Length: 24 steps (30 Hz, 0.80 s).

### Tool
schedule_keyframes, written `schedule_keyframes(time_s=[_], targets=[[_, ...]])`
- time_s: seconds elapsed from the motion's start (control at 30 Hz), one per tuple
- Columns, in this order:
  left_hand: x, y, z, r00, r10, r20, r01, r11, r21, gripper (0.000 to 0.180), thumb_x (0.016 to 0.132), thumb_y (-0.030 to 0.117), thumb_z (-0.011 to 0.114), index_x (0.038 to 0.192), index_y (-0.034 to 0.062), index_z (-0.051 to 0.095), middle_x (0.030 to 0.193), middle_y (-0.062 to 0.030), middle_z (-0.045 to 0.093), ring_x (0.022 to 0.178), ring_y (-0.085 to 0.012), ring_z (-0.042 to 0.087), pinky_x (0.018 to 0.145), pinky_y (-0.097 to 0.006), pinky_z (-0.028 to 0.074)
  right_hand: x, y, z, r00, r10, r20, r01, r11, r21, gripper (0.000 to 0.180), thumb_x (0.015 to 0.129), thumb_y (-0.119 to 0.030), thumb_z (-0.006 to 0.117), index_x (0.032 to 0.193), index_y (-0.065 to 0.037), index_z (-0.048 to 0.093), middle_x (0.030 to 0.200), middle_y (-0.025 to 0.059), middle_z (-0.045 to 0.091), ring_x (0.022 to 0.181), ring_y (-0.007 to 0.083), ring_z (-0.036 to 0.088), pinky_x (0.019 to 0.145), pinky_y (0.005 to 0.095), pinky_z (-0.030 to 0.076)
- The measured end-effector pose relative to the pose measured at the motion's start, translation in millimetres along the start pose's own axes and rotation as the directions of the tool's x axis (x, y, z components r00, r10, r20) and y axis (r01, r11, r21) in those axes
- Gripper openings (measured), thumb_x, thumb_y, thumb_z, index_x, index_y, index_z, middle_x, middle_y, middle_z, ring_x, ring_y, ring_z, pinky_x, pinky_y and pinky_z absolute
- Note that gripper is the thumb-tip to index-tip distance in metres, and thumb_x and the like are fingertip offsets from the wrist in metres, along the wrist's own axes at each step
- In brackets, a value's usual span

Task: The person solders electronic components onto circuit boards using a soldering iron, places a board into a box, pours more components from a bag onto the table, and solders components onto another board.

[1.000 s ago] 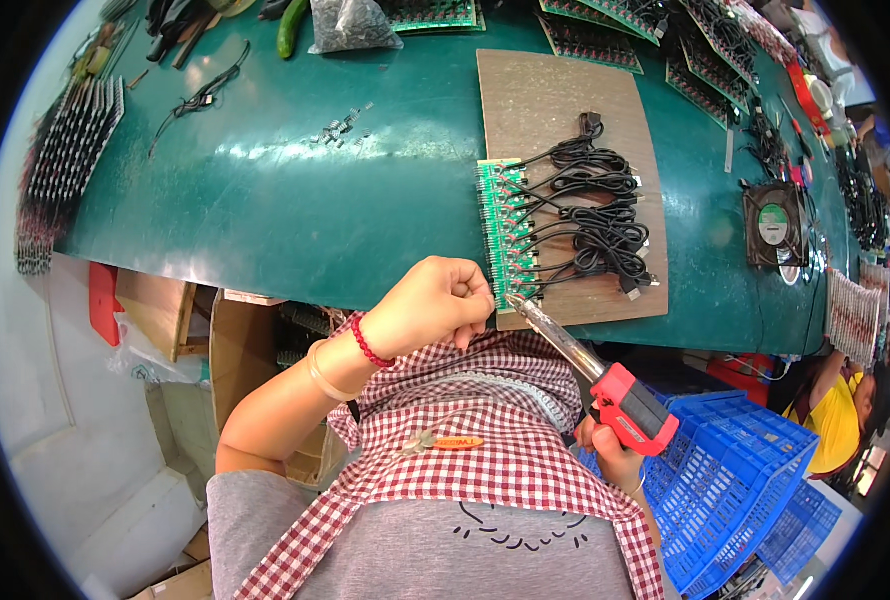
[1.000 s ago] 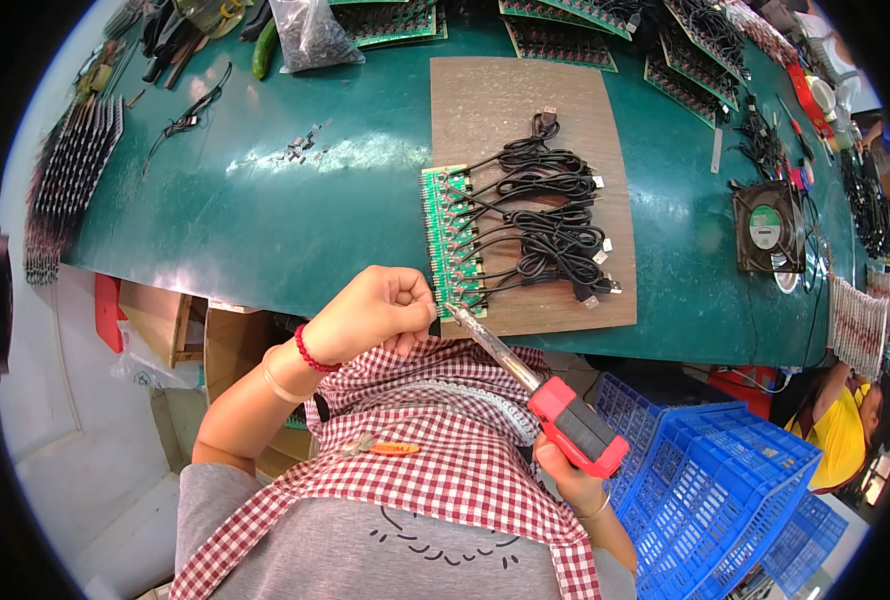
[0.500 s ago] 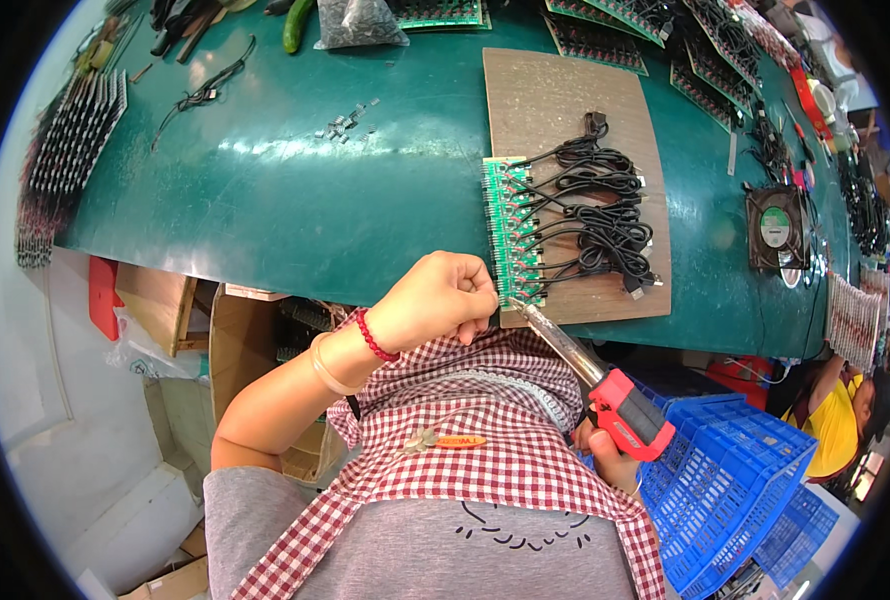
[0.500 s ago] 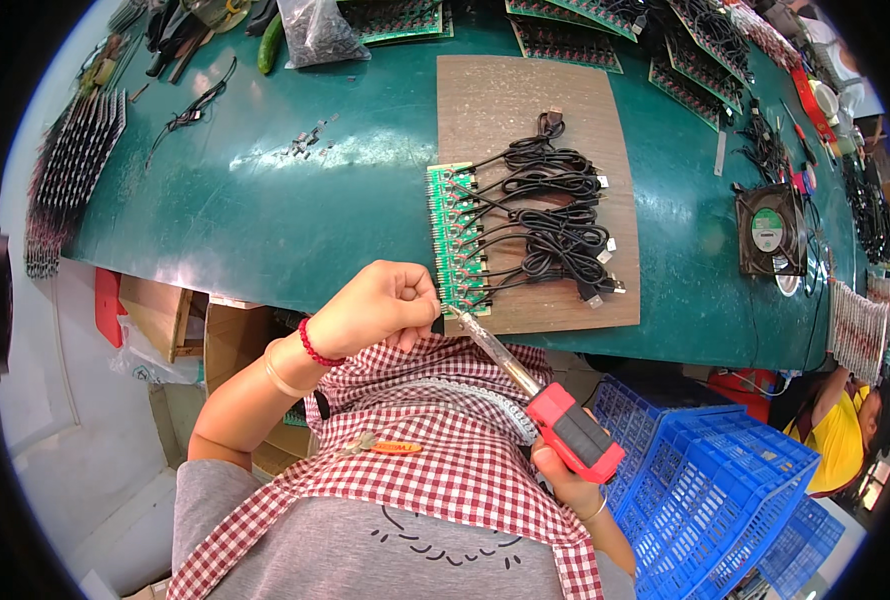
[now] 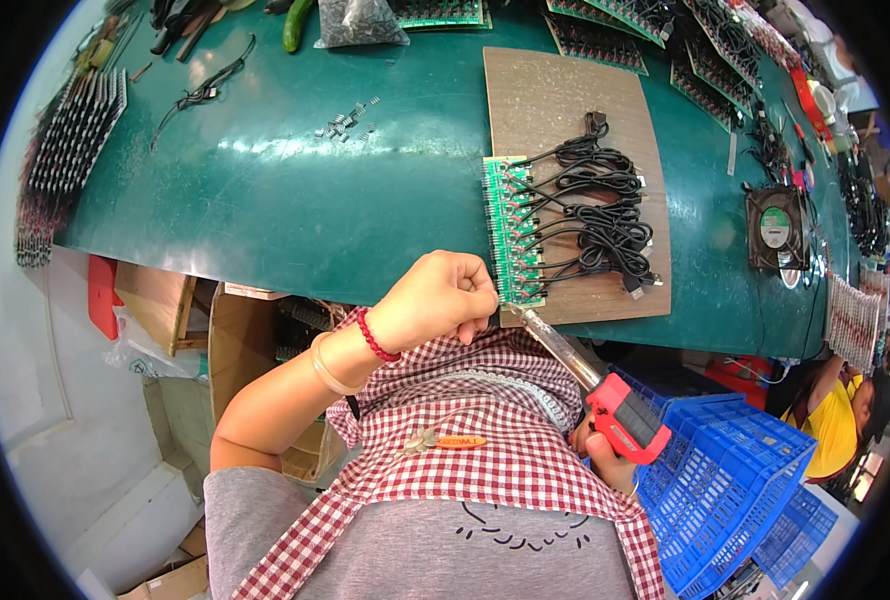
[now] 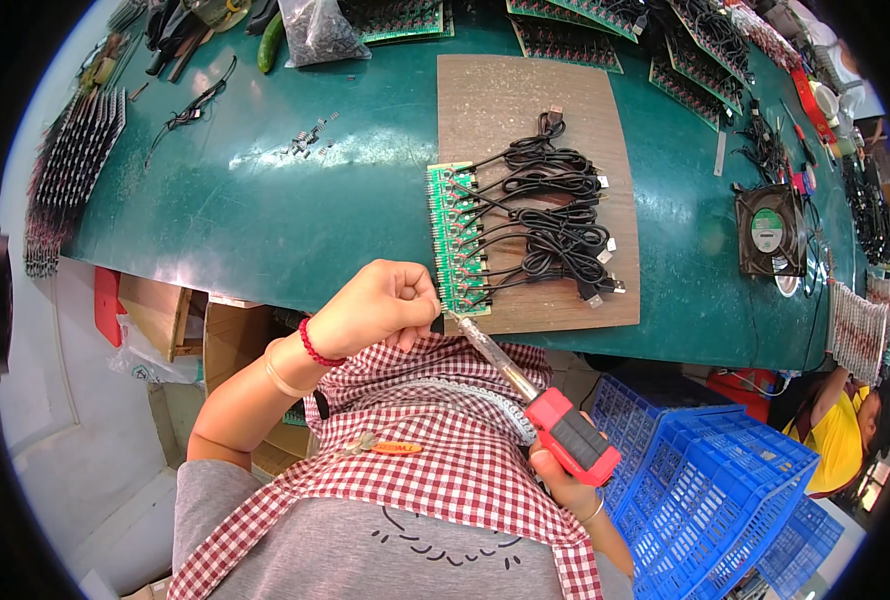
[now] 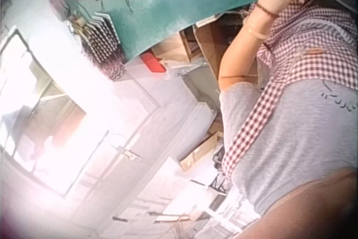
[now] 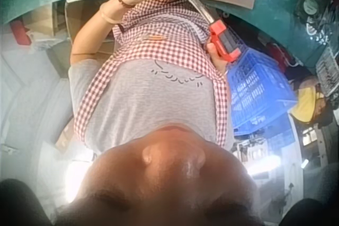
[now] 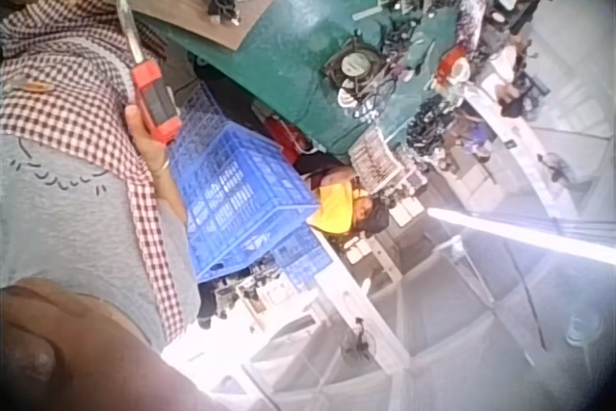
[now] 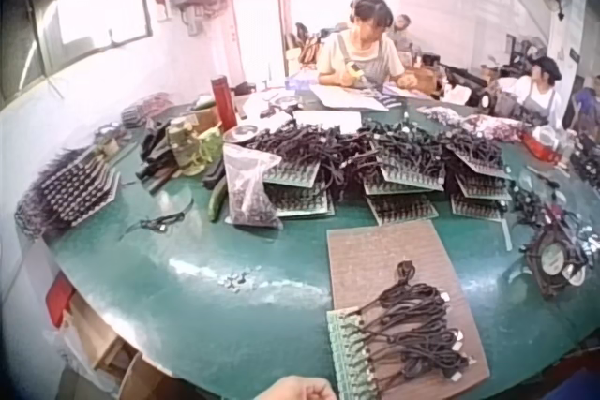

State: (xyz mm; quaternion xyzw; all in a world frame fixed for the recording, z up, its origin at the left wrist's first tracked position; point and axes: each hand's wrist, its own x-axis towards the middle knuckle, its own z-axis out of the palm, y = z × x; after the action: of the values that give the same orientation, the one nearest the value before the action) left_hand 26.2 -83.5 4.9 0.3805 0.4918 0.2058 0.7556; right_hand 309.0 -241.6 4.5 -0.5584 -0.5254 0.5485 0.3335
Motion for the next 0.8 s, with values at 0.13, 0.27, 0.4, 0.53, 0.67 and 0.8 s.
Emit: schedule_keyframes(time_s=[0.13, 0.27, 0.4, 0.53, 0.67, 0.8], targets=[[0, -3, 1, 1.000, -0.007, 0.012, 0.006, 1.000, 0.025, 0.007, 0.082, 0.004, 0.057, 0.077, -0.0003, 0.054, 0.065, -0.0050, 0.059, 0.049, -0.0068, 0.055, 0.042, -0.019, 0.041, -1, -16, 12, 0.988, 0.137, -0.078, -0.093, 0.905, 0.415, 0.013, 0.079, -0.011, 0.065, 0.079, 0.000, 0.058, 0.071, 0.0056, 0.057, 0.062, 0.0141, 0.053, 0.057, 0.0277, 0.042], [-2, -2, 1, 1.000, 0.003, -0.001, -0.003, 1.000, 0.028, 0.008, 0.082, 0.004, 0.056, 0.076, -0.0008, 0.054, 0.064, -0.0058, 0.059, 0.048, -0.0072, 0.054, 0.042, -0.019, 0.042, -1, -8, 8, 0.998, 0.051, -0.040, -0.039, 0.964, 0.261, 0.011, 0.080, -0.009, 0.064, 0.079, 0.000, 0.058, 0.070, 0.0055, 0.057, 0.063, 0.0141, 0.053, 0.058, 0.0282, 0.043], [-2, -2, -1, 1.000, -0.010, -0.008, 0.010, 1.000, 0.011, 0.008, 0.082, 0.004, 0.057, 0.076, -0.0011, 0.054, 0.062, -0.0066, 0.059, 0.047, -0.0073, 0.054, 0.042, -0.019, 0.042, -4, -3, 8, 0.994, 0.069, -0.081, -0.060, 0.992, 0.108, 0.011, 0.079, -0.010, 0.064, 0.079, -0.001, 0.059, 0.070, 0.0053, 0.057, 0.063, 0.0144, 0.053, 0.058, 0.0290, 0.043], [-1, 3, 0, 1.000, 0.003, -0.006, -0.003, 1.000, 0.027, 0.008, 0.082, 0.004, 0.057, 0.076, -0.0001, 0.054, 0.062, -0.0058, 0.059, 0.048, -0.0074, 0.054, 0.042, -0.019, 0.042, -4, -3, 3, 0.997, -0.024, -0.068, 0.021, 0.999, -0.039, 0.013, 0.081, -0.012, 0.063, 0.078, -0.001, 0.058, 0.070, 0.0049, 0.057, 0.064, 0.0140, 0.052, 0.059, 0.0292, 0.042], [0, 5, 2, 0.999, 0.046, 0.017, -0.047, 0.997, 0.057, 0.008, 0.080, 0.005, 0.058, 0.074, 0.0016, 0.055, 0.061, -0.0056, 0.059, 0.048, -0.0084, 0.055, 0.042, -0.021, 0.043, -12, -17, 4, 0.980, 0.157, -0.124, -0.096, 0.913, 0.396, 0.018, 0.085, -0.015, 0.060, 0.092, 0.001, 0.054, 0.072, 0.0065, 0.057, 0.063, 0.0127, 0.052, 0.057, 0.0272, 0.043], [0, -6, -2, 0.995, 0.097, -0.003, -0.096, 0.986, 0.137, 0.012, 0.084, 0.009, 0.058, 0.075, 0.0020, 0.054, 0.063, -0.0063, 0.060, 0.049, -0.0101, 0.057, 0.043, -0.022, 0.044, 9, -11, 2, 0.982, 0.049, -0.184, 0.031, 0.912, 0.409, 0.023, 0.085, -0.013, 0.057, 0.101, 0.002, 0.050, 0.064, 0.0082, 0.055, 0.052, 0.0147, 0.052, 0.050, 0.0303, 0.045]])
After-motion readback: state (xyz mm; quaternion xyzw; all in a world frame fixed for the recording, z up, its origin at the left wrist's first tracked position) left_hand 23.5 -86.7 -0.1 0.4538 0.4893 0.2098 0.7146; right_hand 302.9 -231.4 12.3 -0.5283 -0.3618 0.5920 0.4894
